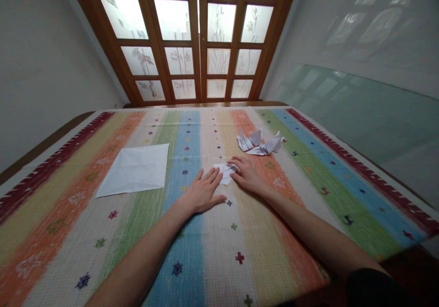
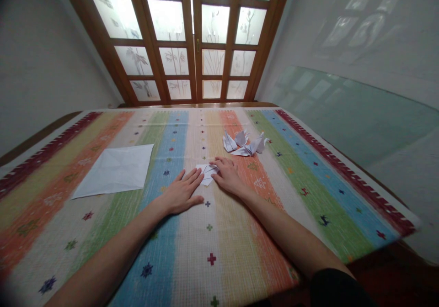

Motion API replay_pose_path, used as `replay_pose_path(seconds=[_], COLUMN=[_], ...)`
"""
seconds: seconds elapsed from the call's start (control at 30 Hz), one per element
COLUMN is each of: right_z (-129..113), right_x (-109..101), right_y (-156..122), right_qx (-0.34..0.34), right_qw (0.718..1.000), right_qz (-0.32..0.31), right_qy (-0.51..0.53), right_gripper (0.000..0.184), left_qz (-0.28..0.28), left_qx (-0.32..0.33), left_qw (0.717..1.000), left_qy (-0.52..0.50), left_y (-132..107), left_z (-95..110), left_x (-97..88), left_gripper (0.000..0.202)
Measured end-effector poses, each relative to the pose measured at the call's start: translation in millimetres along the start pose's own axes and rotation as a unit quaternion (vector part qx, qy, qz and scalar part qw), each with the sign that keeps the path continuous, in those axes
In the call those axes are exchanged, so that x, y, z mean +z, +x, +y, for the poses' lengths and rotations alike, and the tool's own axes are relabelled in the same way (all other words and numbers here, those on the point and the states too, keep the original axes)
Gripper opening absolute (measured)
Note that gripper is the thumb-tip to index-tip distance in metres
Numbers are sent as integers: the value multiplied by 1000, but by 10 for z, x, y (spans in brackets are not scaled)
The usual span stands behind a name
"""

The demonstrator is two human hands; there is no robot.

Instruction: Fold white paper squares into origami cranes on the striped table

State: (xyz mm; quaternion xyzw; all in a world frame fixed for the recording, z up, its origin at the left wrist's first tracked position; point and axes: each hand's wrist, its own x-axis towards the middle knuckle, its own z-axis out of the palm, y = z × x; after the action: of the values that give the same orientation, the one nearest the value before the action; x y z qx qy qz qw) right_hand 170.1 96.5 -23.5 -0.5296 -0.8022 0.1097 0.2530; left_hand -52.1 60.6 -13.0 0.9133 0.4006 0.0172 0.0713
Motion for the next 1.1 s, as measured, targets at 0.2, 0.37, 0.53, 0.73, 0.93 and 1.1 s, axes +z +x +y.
replay_pose_path(seconds=[0.2, 0.37, 0.53, 0.73, 0.93, 1.1], right_z=[-119, -186, -225, -379, -386, -408], right_x=[-14, 60, 29, -15, 81, 60], right_y=[56, 59, 61, 100, 108, 49], right_qx=[-122, -166, -169, -195, -202, -171], right_qw=[992, 984, 982, 972, 973, 982], right_qz=[-29, -64, -49, -42, -61, -47], right_qy=[-2, -23, -70, -123, -92, -64], right_gripper=[40, 34, 27, 22, 22, 19], left_qz=[50, 178, 211, 170, 128, 153], left_qx=[11, -90, -127, -31, 24, 7], left_qw=[999, 979, 969, 978, 982, 979], left_qy=[-13, -43, -2, 113, 139, 134], left_y=[-3, -4, -7, -23, -50, -29], left_z=[3, -46, -137, -145, -93, -93], left_x=[-5, -26, -52, -108, -198, -160], left_gripper=[65, 27, 18, 22, 15, 28])
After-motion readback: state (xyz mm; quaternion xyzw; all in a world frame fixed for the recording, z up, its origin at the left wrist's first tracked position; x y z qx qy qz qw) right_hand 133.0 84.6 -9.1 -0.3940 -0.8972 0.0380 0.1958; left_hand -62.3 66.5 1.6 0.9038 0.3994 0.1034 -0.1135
